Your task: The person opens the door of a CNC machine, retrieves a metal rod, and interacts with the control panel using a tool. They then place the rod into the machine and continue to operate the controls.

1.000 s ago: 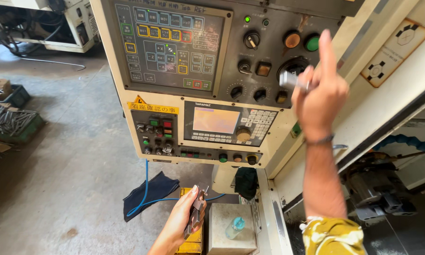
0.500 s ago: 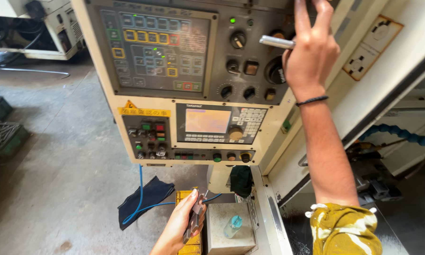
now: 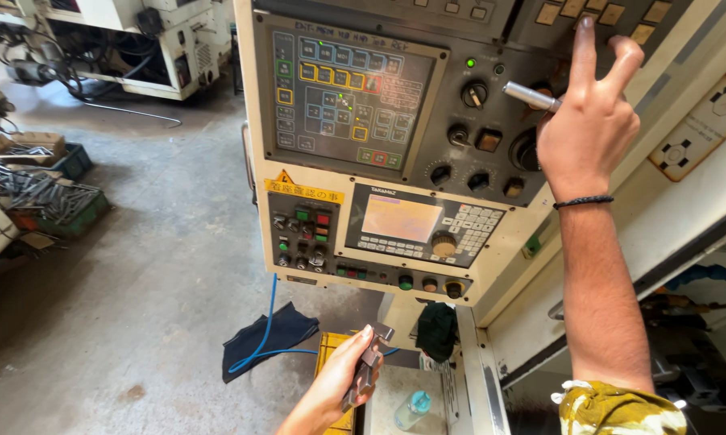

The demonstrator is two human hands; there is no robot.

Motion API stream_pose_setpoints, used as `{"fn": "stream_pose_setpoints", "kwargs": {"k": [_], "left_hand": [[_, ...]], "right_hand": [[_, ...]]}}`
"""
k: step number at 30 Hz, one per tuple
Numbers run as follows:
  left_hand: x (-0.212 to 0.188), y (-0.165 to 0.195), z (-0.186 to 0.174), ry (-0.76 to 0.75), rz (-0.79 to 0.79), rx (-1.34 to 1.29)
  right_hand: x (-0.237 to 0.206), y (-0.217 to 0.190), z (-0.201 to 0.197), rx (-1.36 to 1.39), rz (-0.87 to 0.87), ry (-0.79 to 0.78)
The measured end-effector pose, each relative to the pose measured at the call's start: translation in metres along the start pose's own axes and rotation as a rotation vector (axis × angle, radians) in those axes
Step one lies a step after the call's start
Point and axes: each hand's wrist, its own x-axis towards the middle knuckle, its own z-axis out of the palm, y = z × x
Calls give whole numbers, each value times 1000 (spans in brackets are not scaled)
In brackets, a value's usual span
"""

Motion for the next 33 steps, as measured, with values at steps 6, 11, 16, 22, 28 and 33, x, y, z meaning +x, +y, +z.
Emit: {"fn": "stream_pose_setpoints", "kwargs": {"k": [6,11,16,22,28,33], "left_hand": [[2,-1,0,13,-5,-4],[3,-3,-3,-3,-6,-2],[3,-2,1,5,-20,-10],[1,0,4,-9,-24,-7],[1,-1,4,-5,-31,-19],[2,-5,2,16,-35,-5]], "right_hand": [[0,-1,8,-29,30,-34],[-4,2,12,-31,12,-21],[-3,3,13,-23,11,-28],[-2,-1,9,-35,16,-31],[-2,-3,9,-3,18,-25],[-3,-1,11,1,11,-2]]}}
